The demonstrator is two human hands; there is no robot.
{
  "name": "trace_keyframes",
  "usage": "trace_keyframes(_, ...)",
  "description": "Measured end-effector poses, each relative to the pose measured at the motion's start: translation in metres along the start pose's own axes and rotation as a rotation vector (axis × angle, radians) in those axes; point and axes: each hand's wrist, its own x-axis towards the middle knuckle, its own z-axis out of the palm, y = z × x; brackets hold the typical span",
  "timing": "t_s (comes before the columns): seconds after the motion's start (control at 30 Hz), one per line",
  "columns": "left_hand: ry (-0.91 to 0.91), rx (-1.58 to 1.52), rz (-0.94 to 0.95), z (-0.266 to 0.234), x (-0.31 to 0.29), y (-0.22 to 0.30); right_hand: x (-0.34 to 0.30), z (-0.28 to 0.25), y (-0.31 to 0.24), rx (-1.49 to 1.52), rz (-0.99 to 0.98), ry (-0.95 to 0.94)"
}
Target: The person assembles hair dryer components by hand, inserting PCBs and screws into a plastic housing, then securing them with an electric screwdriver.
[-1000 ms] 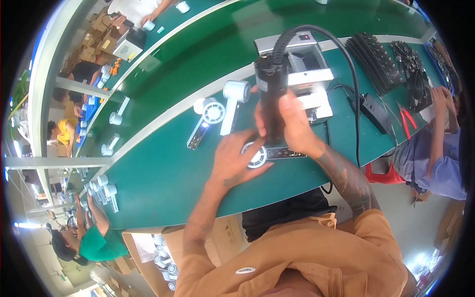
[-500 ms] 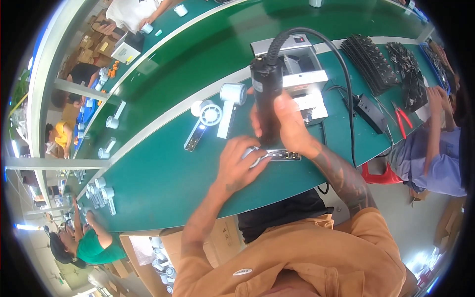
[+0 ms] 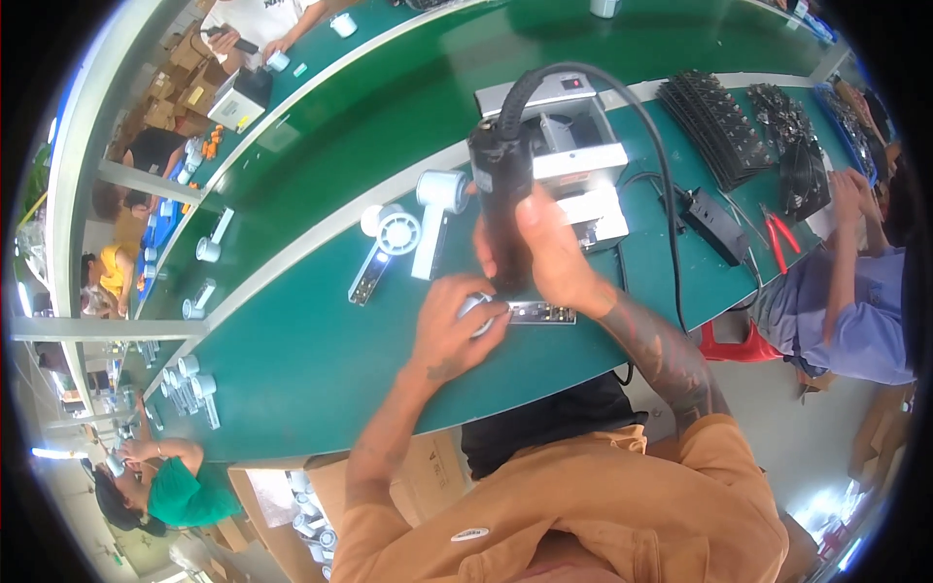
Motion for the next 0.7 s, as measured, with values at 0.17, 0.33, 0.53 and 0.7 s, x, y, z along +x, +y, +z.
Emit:
trace_keyframes(0.17,-0.004,-0.053,0.031,0.004,0.005,-0.003,-0.001,-0.004,-0.003,0.001,-0.041,-0.009)
trace_keyframes(0.33,-0.009,-0.063,0.004,0.003,0.003,-0.003,0.0,-0.003,0.0,-0.015,-0.037,-0.008)
trace_keyframes(0.53,-0.015,-0.07,0.001,-0.001,0.001,-0.007,-0.003,0.002,0.001,0.024,0.019,0.015)
trace_keyframes(0.7,-0.05,-0.083,0.029,0.002,0.003,-0.01,-0.002,-0.003,0.0,0.006,-0.043,0.014)
